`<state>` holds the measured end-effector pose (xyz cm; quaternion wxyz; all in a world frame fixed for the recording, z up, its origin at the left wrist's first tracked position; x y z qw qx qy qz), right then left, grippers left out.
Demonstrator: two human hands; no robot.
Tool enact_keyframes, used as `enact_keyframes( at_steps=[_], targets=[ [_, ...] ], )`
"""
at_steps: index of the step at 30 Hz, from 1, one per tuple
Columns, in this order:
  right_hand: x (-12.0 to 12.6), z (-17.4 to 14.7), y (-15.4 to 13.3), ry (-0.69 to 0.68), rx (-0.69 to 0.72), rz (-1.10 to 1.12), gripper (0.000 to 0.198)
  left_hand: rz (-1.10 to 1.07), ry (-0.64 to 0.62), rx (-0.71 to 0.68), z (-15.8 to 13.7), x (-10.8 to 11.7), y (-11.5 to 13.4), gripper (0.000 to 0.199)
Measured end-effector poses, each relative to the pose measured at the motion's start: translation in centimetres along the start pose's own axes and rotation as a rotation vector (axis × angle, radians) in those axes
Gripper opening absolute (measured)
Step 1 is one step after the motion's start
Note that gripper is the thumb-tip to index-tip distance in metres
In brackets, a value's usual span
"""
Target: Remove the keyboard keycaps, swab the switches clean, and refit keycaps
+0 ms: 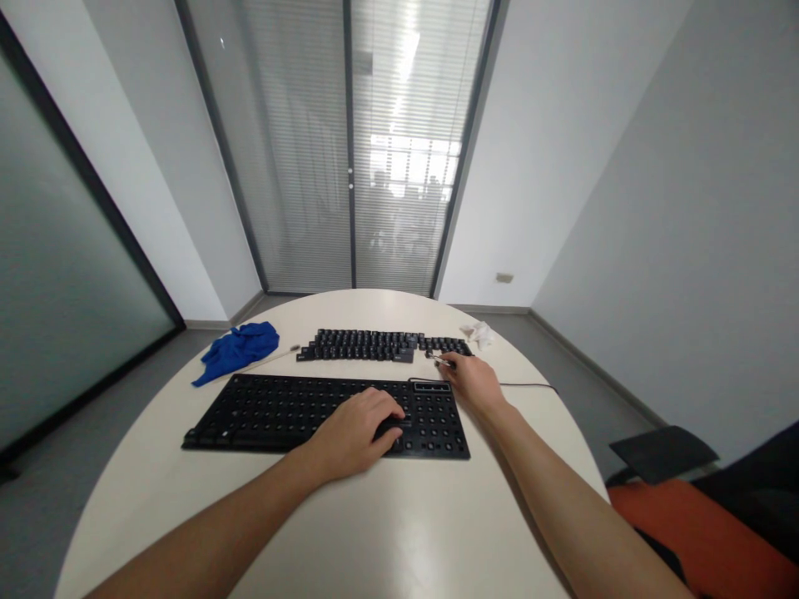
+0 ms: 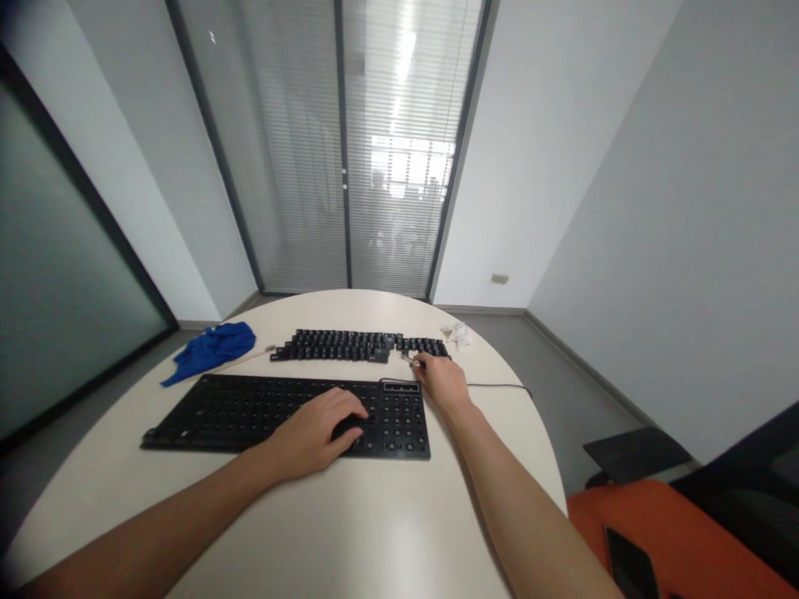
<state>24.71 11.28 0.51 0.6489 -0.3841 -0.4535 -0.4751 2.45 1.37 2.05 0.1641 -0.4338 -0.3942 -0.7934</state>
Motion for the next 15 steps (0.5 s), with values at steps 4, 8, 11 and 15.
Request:
enact_keyframes(
  at_steps=[4, 8, 11, 15],
  targets=[
    [-0.21, 0.07, 0.10, -0.012, -0.008, -0.003, 0.028, 0.022, -0.017, 0.005, 0.00, -0.07, 0.05, 0.014],
    [-0.33, 0.20, 0.20, -0.015, -0.031, -0.009, 0.029, 0.022, -0.017, 0.003, 0.01, -0.08, 0.08, 0.014],
    [-0.32, 0.21, 0.29, -0.014, -0.050, -0.011, 0.030, 0.017, -0.008, 0.002, 0.03, -0.08, 0.01, 0.014],
    [-0.33, 0.15, 0.24, -0.006, -0.060, -0.007, 0.031, 0.021, -0.007, -0.008, 0.06, -0.18, -0.01, 0.014]
  ],
)
Point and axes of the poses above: each hand's wrist, its own z-axis towards the middle knuckle, its own x-axis out of the back of the hand, y = z × x, the point moved 6 cm from there along z, towards the middle knuckle, and after that the axes turned 7 degrees about x, right-handed, at the moved point
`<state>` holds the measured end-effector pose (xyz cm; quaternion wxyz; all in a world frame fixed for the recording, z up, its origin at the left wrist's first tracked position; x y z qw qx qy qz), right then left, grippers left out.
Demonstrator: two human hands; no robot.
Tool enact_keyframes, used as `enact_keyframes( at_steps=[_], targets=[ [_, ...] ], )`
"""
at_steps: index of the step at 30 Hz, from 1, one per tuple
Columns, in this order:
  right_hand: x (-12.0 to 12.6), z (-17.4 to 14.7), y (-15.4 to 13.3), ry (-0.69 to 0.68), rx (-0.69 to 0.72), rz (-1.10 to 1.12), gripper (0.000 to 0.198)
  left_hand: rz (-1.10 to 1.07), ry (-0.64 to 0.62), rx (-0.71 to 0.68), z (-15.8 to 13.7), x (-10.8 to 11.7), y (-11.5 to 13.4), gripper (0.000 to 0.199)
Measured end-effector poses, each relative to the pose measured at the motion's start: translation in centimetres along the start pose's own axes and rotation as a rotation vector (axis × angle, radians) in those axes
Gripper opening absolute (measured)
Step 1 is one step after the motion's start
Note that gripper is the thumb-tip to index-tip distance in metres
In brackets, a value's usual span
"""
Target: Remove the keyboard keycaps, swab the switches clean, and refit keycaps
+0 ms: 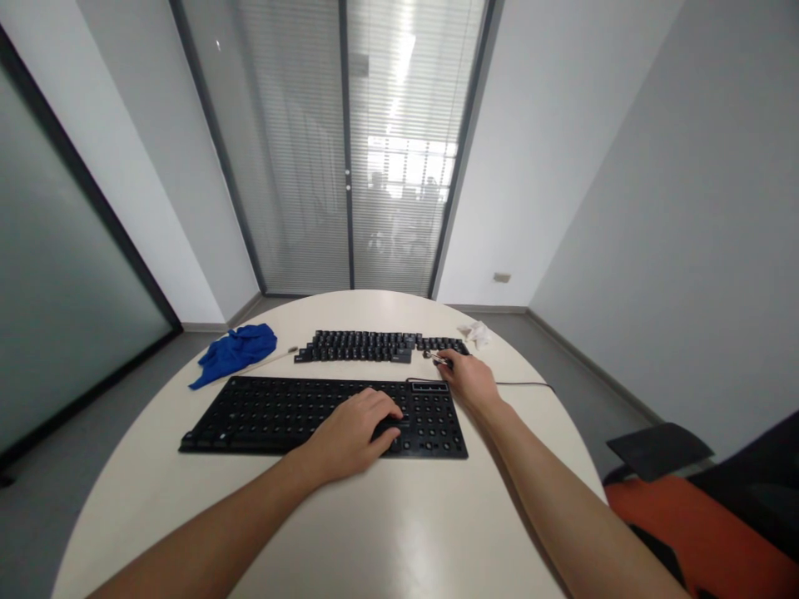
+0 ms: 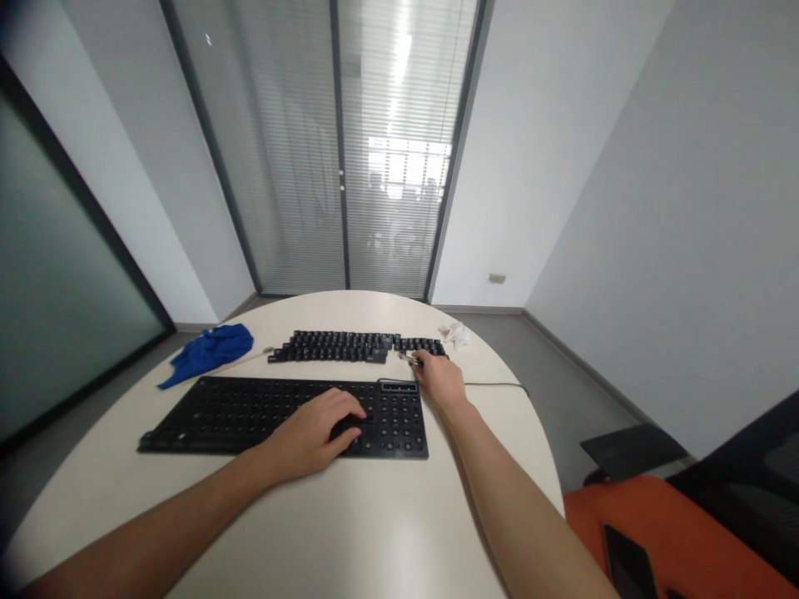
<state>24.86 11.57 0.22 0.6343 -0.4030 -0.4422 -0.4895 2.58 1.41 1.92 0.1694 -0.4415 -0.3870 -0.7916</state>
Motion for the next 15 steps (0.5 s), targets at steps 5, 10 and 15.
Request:
enact_keyframes(
  at_steps=[5, 10, 15],
  targets=[
    [0.4, 0.1, -0.1, 0.017, -0.017, 0.019, 0.032, -0.025, -0.012, -0.020, -0.2, 0.4, 0.1, 0.018],
    [3.1, -0.9, -1.0, 0.137, 0.055, 0.282, 0.035, -0.061, -0.120, -0.103, -0.8, 1.0, 0.1, 0.028],
    [5.8, -3.5, -4.4, 0.256, 0.301, 0.707, 0.047, -0.086, -0.145, -0.096, -1.0, 1.1, -0.4, 0.018]
  ],
)
Point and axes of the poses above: each hand's wrist, its own z-axis towards the middle knuckle, its own x-axis out of the back of the hand, y = z × x, the point moved 6 cm from there along z, towards the middle knuckle, and after that the axes turned 7 degrees about x, right-handed, at the moved point
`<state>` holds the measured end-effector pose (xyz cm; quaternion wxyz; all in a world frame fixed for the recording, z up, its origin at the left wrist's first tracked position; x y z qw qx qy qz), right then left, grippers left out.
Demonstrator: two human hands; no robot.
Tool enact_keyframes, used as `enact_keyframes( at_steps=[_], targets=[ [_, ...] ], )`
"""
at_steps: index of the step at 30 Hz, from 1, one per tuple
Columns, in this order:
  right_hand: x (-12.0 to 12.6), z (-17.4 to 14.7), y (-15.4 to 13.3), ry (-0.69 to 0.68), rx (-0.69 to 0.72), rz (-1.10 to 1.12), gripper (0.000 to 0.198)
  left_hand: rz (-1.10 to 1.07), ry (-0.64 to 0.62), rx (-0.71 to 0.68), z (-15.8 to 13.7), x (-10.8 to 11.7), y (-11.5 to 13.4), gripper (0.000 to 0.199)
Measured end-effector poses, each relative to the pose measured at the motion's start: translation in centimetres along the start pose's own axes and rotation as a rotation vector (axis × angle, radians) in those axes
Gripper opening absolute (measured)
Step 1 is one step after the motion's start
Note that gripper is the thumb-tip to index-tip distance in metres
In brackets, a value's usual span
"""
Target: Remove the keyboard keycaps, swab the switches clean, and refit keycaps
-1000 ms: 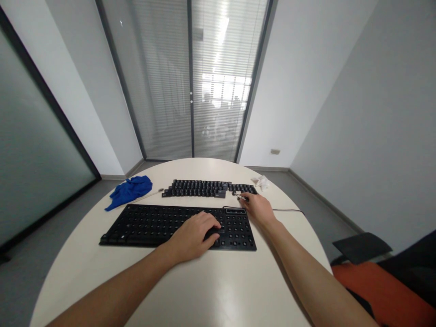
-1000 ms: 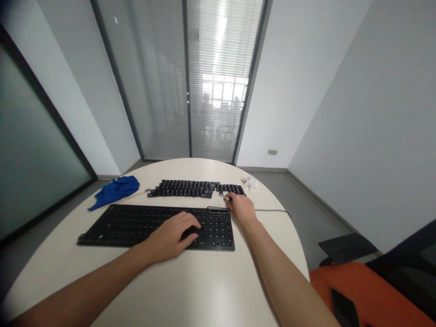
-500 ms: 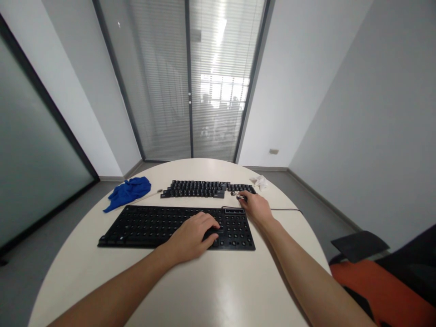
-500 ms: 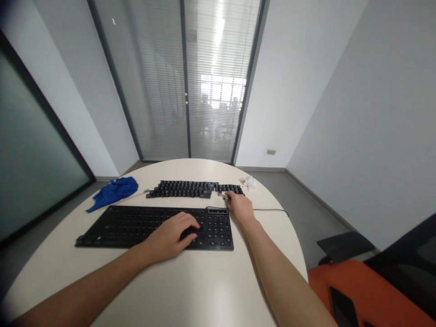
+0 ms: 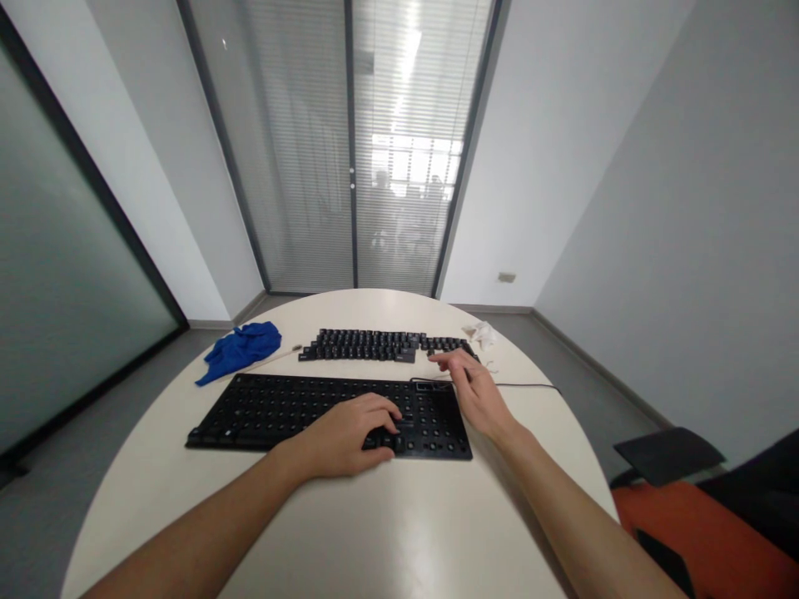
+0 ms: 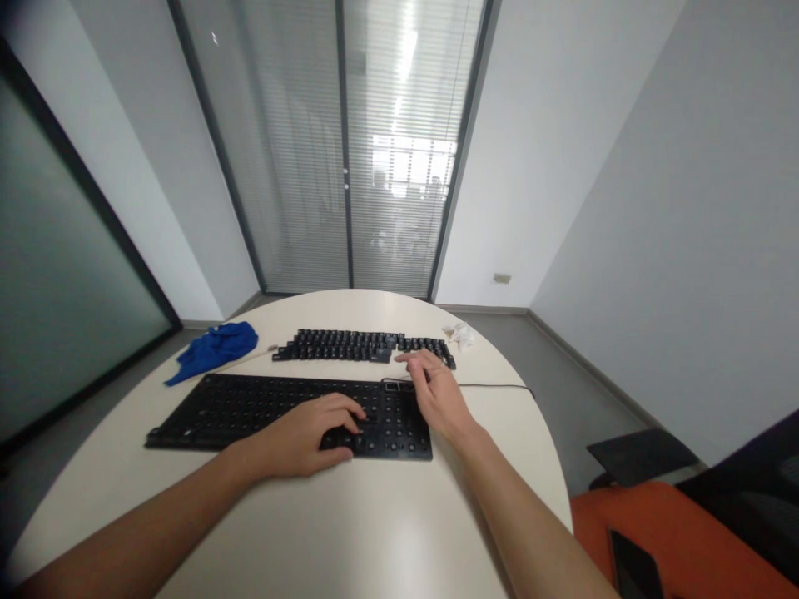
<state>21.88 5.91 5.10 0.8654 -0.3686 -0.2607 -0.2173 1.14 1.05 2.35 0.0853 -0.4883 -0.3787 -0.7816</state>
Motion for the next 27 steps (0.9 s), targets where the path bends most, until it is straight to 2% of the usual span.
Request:
enact_keyframes(
  at_steps=[2, 4, 7, 18, 23, 27],
  targets=[
    [-0.9, -0.4, -1.7, -0.067, 0.057, 0.091, 0.046, -0.007, 0.004, 0.010, 0.0, -0.1, -0.2, 0.016],
    [-2.2, -0.8, -2.8, -0.178, 0.051, 0.180, 0.039, -0.015, 0.014, 0.017, 0.1, -0.1, -0.3, 0.014],
    [-3.6, -1.2, -3.5, -0.258, 0.041, 0.218, 0.025, -0.026, 0.024, 0.015, 0.1, -0.1, -0.4, 0.012],
    [-4.1, -1.2, -2.8, -0.301, 0.035, 0.158, 0.026, 0.003, 0.035, 0.025, 0.2, -0.3, -0.3, 0.015],
    [-4.3, -1.5, -2.0, -0.342, -0.085, 0.311, 0.034, -0.007, 0.039, 0.016, 0.2, -0.4, -0.3, 0.015],
    [-4.5, -1.6, -2.4, -0.386, -0.042, 0.373, 0.034, -0.020, 0.034, 0.037, 0.2, -0.4, -0.6, 0.014]
  ],
)
Point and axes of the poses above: each hand's wrist, its own z-axis towards the middle knuckle, its own x-axis out of the back of the hand, y = z × x, the point moved 6 cm from there along z, towards the middle knuckle, and after that the axes turned 7 degrees about x, right-handed, at the moved point
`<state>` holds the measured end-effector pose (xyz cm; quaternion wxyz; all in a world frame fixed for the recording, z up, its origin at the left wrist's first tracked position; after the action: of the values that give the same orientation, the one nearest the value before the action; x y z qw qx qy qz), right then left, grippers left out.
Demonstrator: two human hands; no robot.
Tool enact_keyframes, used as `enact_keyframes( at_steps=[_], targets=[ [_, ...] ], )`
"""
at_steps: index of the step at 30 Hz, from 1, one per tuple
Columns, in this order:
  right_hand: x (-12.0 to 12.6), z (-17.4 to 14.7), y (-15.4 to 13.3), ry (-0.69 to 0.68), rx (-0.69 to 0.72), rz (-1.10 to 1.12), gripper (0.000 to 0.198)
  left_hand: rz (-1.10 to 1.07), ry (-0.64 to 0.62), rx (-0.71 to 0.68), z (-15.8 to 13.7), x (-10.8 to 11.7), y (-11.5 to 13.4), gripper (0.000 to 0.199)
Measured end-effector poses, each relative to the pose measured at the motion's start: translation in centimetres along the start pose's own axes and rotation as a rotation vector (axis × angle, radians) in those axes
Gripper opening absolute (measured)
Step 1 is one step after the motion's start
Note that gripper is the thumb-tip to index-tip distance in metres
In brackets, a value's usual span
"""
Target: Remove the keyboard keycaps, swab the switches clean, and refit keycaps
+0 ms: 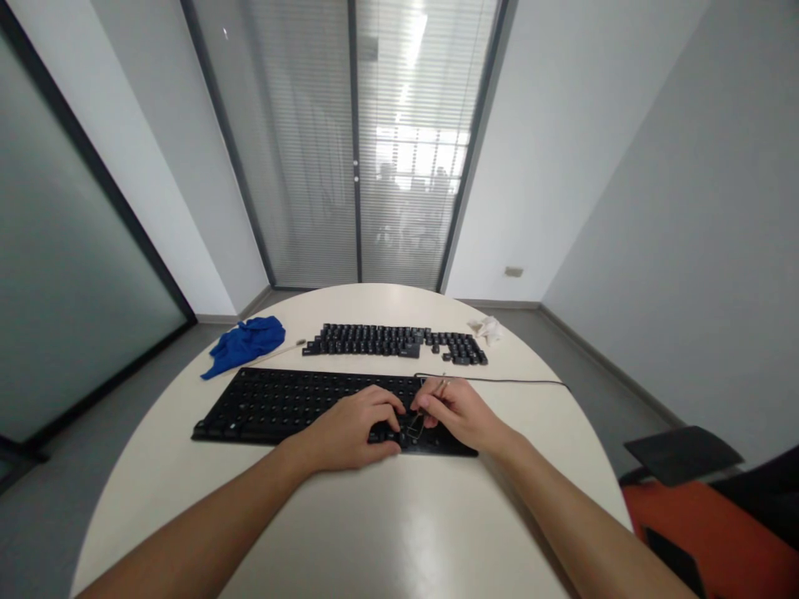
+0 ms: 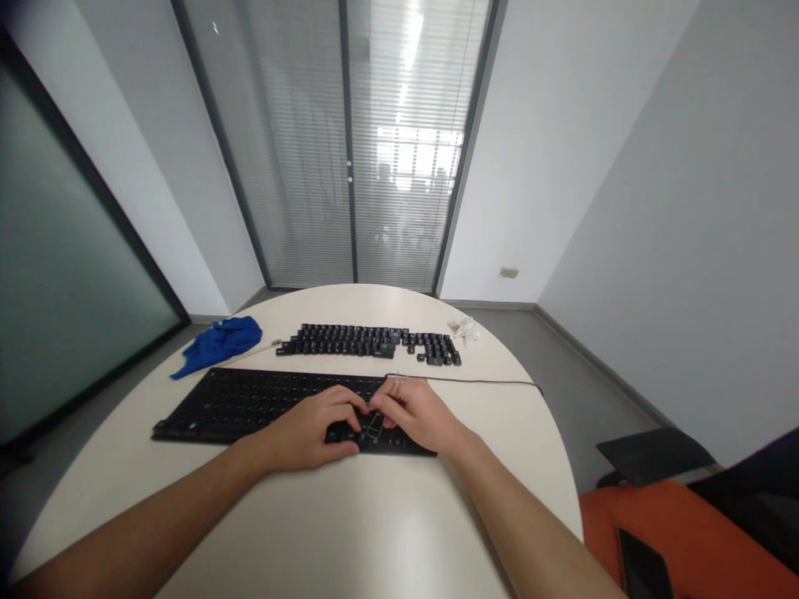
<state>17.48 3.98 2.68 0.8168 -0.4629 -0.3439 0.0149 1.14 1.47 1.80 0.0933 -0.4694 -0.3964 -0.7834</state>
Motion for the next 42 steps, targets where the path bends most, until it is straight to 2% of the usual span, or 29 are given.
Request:
enact_keyframes(
  at_steps=[7, 12, 17, 23, 29, 35, 42],
  targets=[
    [-0.8, 0.2, -0.4, -0.034, 0.013, 0.007, 0.033, -0.022, 0.002, 0.039, 0.1, 0.1, 0.0, 0.026],
    [-1.9, 0.3, -1.9, -0.162, 0.165, -0.142, 0.037, -0.025, -0.001, 0.084, 0.1, 0.1, -0.2, 0.032],
    [-2.4, 0.3, -3.1, -0.219, 0.281, -0.248, 0.039, -0.043, 0.001, 0.104, 0.1, 0.1, -0.3, 0.032],
    [-1.8, 0.5, -1.5, -0.147, 0.096, -0.063, 0.042, 0.018, -0.024, 0.020, 0.1, 0.0, 0.3, 0.023],
    [-1.7, 0.4, 1.3, -0.063, -0.102, 0.209, 0.048, 0.103, 0.005, 0.022, 0.1, -0.3, 0.7, 0.013],
    [-1.4, 0.3, 0.8, -0.057, -0.011, 0.200, 0.041, 0.044, 0.031, 0.026, 0.2, -0.1, 0.9, 0.011],
    [-0.9, 0.2, -0.4, -0.044, 0.115, 0.001, 0.032, 0.036, 0.103, 0.123, 0.2, -0.1, 0.0, 0.019]
  ],
)
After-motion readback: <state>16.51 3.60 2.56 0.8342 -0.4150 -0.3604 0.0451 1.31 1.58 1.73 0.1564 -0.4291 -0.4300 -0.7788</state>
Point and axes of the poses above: each hand's wrist, its own z-axis towards the middle knuckle, its own x-axis out of the back of the hand, y = z × x, the point moved 6 cm from there along z, towards the middle knuckle, and after that the axes turned 7 degrees about x, right-handed, at the moved point
